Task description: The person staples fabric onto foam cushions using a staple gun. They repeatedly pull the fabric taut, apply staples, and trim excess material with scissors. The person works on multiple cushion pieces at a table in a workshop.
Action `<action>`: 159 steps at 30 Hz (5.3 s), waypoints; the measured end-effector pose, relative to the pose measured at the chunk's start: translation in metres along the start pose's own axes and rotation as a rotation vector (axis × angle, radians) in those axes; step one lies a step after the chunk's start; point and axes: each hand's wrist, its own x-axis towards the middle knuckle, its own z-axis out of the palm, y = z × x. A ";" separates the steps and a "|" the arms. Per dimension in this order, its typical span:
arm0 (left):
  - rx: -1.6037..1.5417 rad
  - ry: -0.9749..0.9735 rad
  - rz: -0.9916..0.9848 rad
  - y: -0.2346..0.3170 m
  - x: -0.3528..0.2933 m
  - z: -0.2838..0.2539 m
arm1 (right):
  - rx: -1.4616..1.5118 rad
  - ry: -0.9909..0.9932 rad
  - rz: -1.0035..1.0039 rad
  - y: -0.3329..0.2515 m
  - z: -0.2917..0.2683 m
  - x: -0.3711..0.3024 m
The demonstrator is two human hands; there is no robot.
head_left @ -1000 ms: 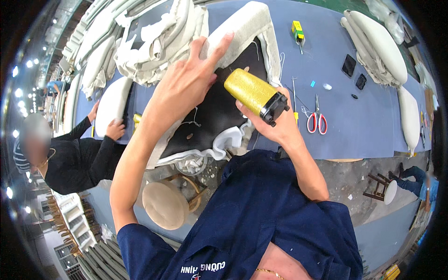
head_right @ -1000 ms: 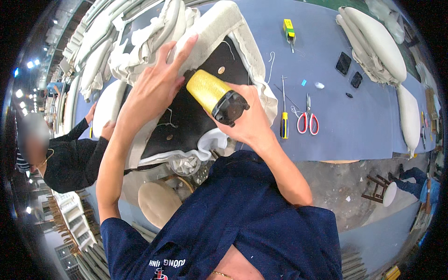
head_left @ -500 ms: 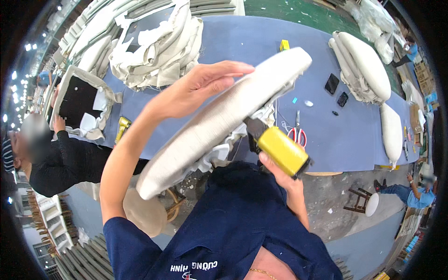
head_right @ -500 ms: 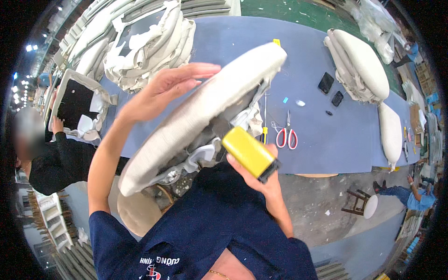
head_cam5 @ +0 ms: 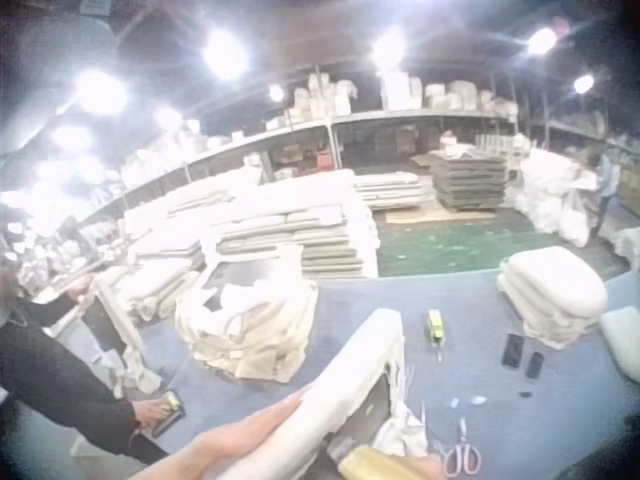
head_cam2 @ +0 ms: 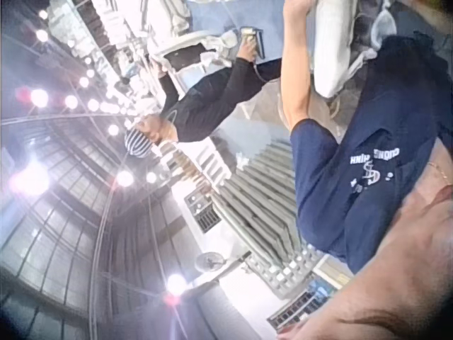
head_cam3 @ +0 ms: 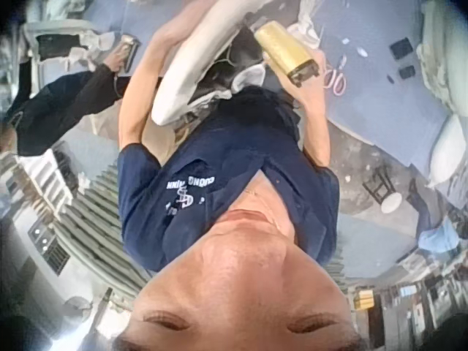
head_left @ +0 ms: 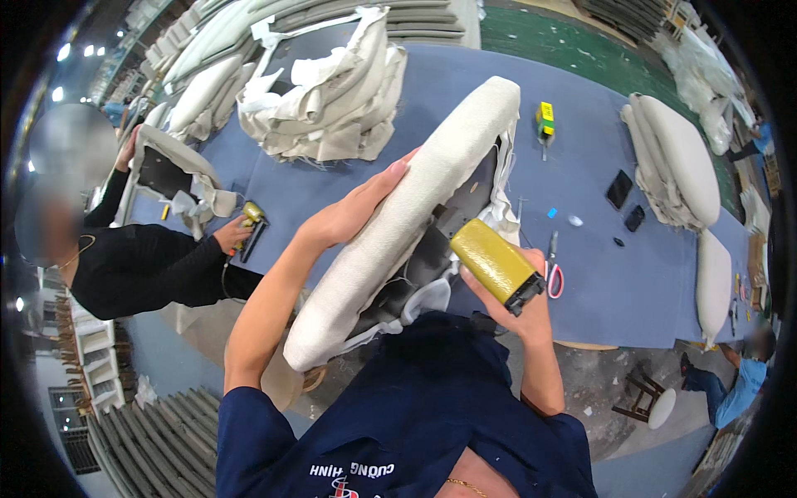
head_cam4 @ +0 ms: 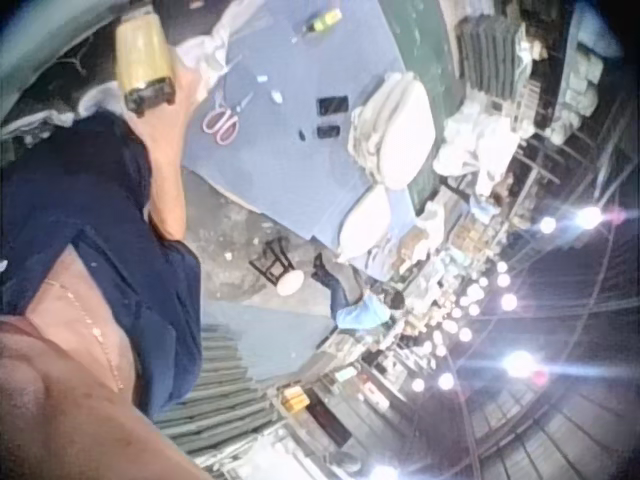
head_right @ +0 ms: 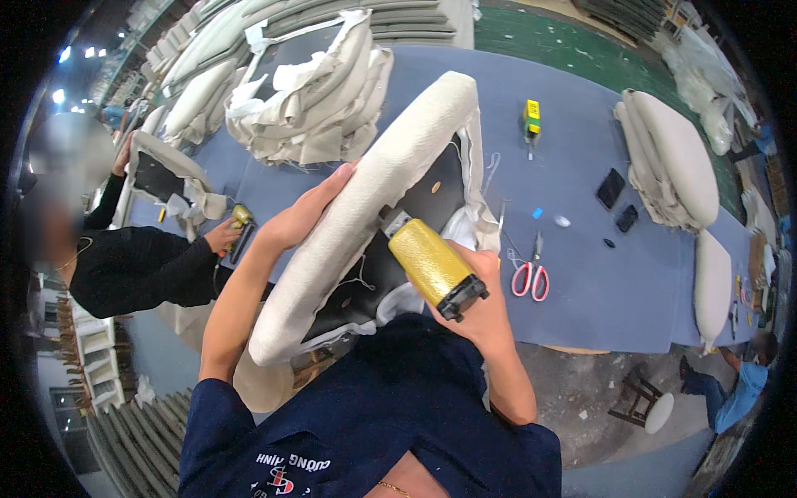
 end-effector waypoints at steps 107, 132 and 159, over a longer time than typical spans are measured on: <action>0.936 0.587 -0.118 -0.039 -0.137 0.044 | 0.397 -0.458 -0.115 -0.013 0.093 0.002; -0.664 0.634 -0.537 -0.078 -0.162 0.026 | 0.377 -0.336 -0.141 -0.018 0.098 -0.005; 0.739 0.782 -0.373 -0.042 -0.183 0.102 | 0.447 -0.764 -0.119 -0.026 0.090 -0.011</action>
